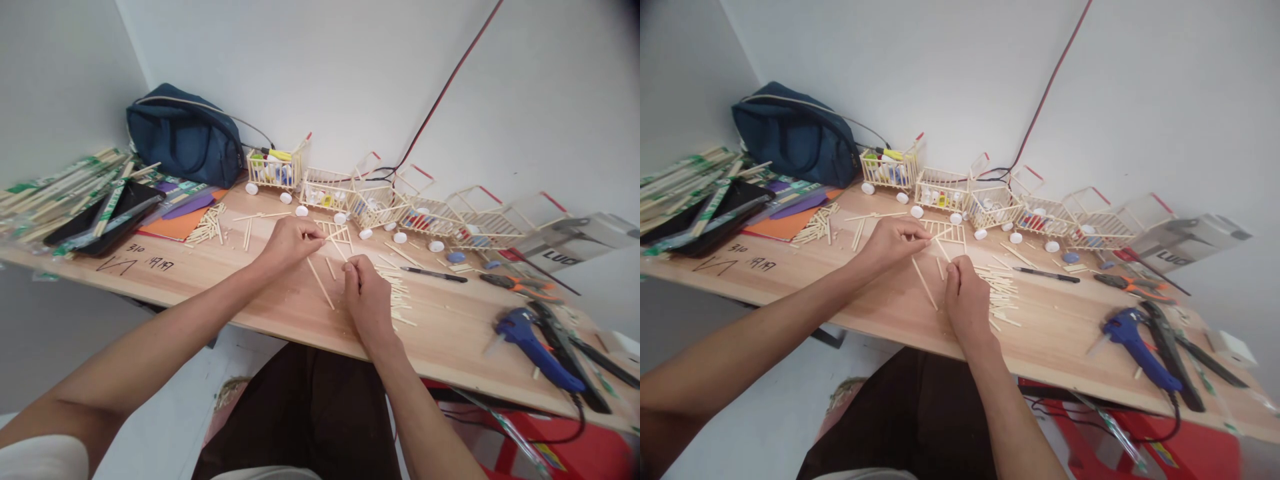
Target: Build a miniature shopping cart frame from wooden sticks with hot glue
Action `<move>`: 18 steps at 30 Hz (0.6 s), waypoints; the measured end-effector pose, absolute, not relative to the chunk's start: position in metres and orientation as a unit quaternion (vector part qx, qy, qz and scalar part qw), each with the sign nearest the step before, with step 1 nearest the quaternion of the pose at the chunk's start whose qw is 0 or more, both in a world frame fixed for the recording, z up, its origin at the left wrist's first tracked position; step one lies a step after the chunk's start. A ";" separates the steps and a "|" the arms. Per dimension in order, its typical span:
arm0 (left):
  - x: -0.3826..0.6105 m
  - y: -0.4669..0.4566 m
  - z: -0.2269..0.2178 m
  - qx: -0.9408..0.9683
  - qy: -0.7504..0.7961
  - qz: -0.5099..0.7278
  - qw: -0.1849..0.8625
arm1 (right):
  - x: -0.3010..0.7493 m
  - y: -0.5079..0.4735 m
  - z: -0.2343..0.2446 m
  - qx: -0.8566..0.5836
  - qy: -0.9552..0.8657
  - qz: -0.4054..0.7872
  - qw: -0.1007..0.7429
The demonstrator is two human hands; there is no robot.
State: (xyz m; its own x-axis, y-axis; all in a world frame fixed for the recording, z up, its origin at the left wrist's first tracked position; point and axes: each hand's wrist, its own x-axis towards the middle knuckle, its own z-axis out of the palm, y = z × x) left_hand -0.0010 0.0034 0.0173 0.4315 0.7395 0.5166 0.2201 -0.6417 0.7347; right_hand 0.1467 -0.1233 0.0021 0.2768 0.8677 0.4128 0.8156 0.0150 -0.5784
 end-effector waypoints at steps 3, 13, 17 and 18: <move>-0.001 0.003 0.017 0.791 0.300 0.441 0.300 | 0.146 -0.123 0.002 -0.702 -0.600 0.037 0.382; -0.001 0.002 0.018 0.791 0.289 0.446 0.305 | 0.145 -0.123 0.001 -0.706 -0.599 0.041 0.376; -0.001 0.001 0.019 0.791 0.295 0.442 0.304 | 0.145 -0.123 0.002 -0.706 -0.600 0.045 0.372; -0.001 0.000 0.020 0.791 0.296 0.441 0.304 | 0.145 -0.123 0.001 -0.706 -0.600 0.046 0.372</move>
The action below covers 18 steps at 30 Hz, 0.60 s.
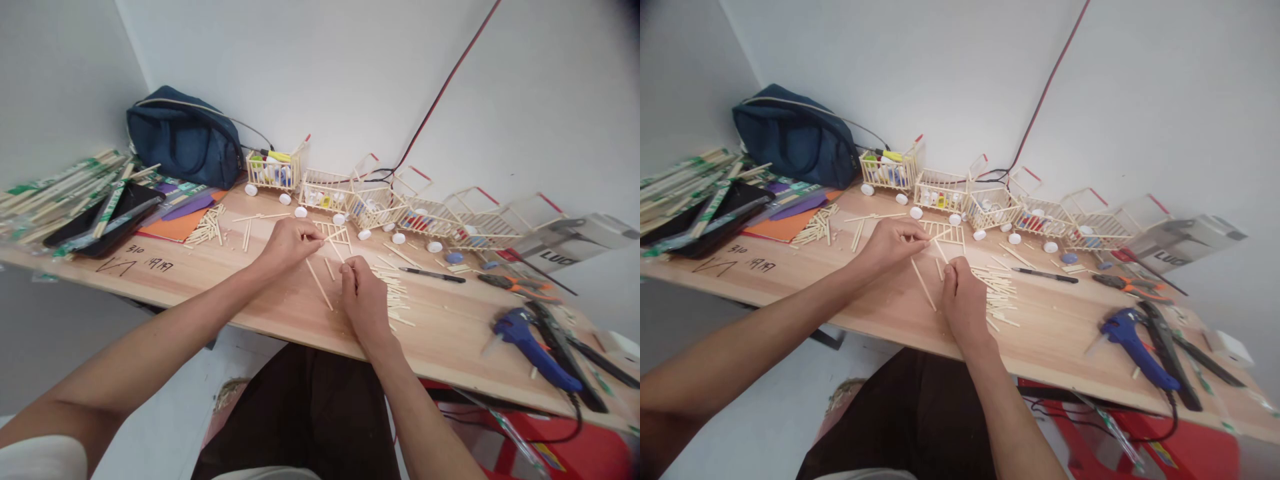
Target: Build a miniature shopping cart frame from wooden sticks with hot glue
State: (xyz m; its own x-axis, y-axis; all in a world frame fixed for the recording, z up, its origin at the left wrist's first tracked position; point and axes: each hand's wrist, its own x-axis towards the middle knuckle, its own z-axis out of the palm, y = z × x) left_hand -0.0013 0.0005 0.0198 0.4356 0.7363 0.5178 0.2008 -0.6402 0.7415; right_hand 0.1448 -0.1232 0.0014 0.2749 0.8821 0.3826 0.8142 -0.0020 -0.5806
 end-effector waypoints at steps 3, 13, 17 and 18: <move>-0.001 0.000 0.020 0.792 0.295 0.441 0.301 | 0.145 -0.123 0.001 -0.705 -0.602 0.046 0.372; -0.002 0.001 0.019 0.796 0.292 0.438 0.300 | 0.144 -0.123 0.003 -0.706 -0.600 0.049 0.373; -0.002 0.000 0.020 0.794 0.295 0.437 0.303 | 0.144 -0.124 0.002 -0.704 -0.604 0.046 0.372; -0.002 0.000 0.020 0.794 0.295 0.437 0.302 | 0.144 -0.124 0.002 -0.703 -0.605 0.046 0.372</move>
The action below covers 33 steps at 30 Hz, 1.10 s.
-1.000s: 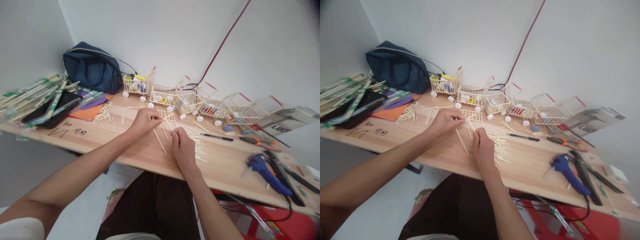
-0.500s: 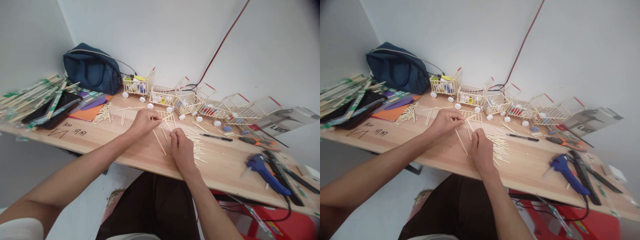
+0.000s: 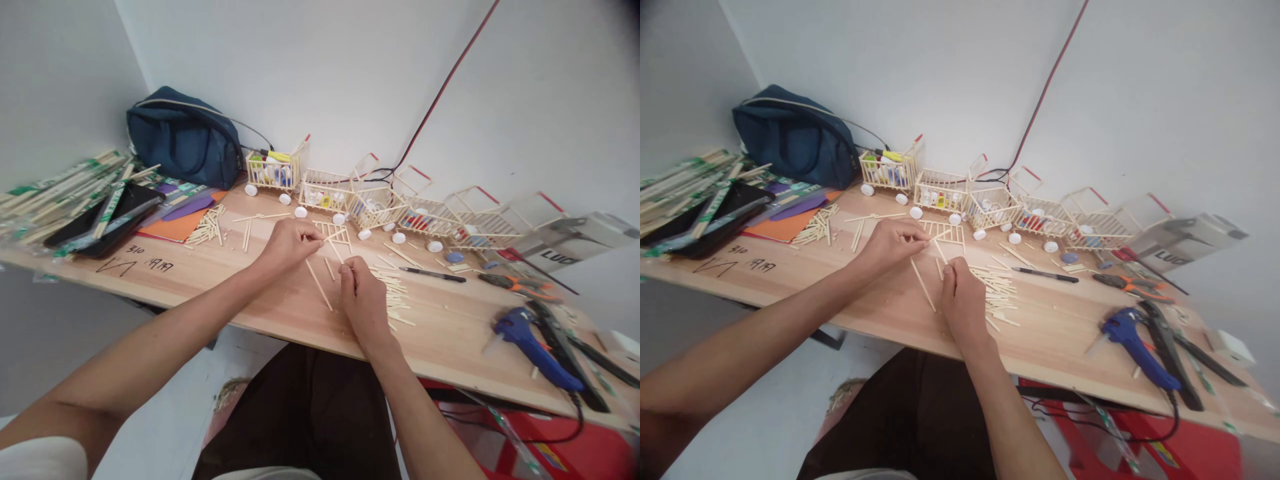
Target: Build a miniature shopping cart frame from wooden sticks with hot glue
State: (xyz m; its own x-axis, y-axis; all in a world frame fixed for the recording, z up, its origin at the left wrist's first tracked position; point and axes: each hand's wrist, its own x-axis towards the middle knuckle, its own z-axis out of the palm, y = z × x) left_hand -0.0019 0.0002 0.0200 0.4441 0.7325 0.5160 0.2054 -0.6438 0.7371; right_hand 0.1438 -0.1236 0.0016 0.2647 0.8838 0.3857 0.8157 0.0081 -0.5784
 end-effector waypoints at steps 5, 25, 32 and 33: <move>-0.002 0.001 0.019 0.798 0.294 0.437 0.292 | 0.145 -0.123 0.000 -0.699 -0.608 0.047 0.372; -0.001 0.002 0.017 0.800 0.284 0.442 0.291 | 0.143 -0.123 0.002 -0.701 -0.606 0.052 0.372; -0.002 0.001 0.016 0.799 0.281 0.446 0.288 | 0.142 -0.125 0.003 -0.702 -0.604 0.057 0.374; -0.002 0.001 0.017 0.800 0.281 0.446 0.286 | 0.143 -0.125 0.003 -0.701 -0.604 0.057 0.373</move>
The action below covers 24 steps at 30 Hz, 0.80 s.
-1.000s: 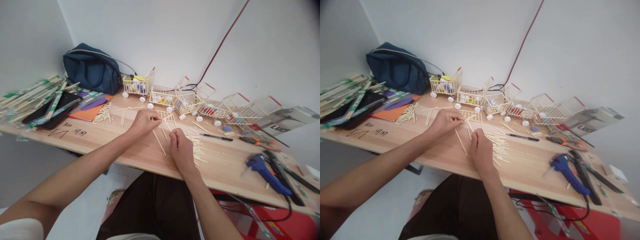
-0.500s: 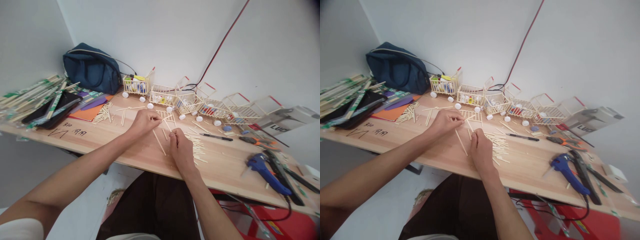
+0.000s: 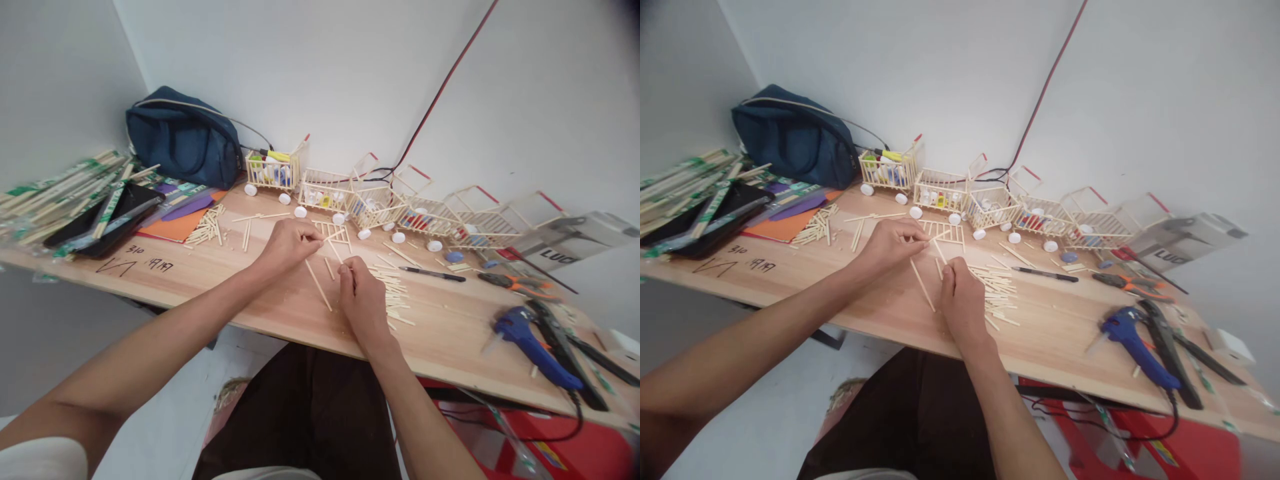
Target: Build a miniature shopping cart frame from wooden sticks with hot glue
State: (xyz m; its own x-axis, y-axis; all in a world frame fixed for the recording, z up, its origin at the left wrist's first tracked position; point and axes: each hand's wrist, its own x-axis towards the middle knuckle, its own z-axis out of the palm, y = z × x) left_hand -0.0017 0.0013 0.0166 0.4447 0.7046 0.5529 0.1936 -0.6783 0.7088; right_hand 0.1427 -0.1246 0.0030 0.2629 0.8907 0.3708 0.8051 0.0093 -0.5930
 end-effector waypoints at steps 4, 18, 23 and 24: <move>-0.001 0.001 0.017 0.801 0.277 0.448 0.284 | 0.144 -0.124 0.001 -0.700 -0.607 0.058 0.373; -0.001 0.000 0.018 0.802 0.276 0.449 0.282 | 0.144 -0.123 0.000 -0.698 -0.608 0.052 0.374; -0.001 0.001 0.017 0.803 0.274 0.450 0.278 | 0.144 -0.123 0.000 -0.698 -0.608 0.056 0.373; -0.001 0.001 0.017 0.803 0.273 0.451 0.277 | 0.144 -0.123 0.000 -0.699 -0.608 0.056 0.372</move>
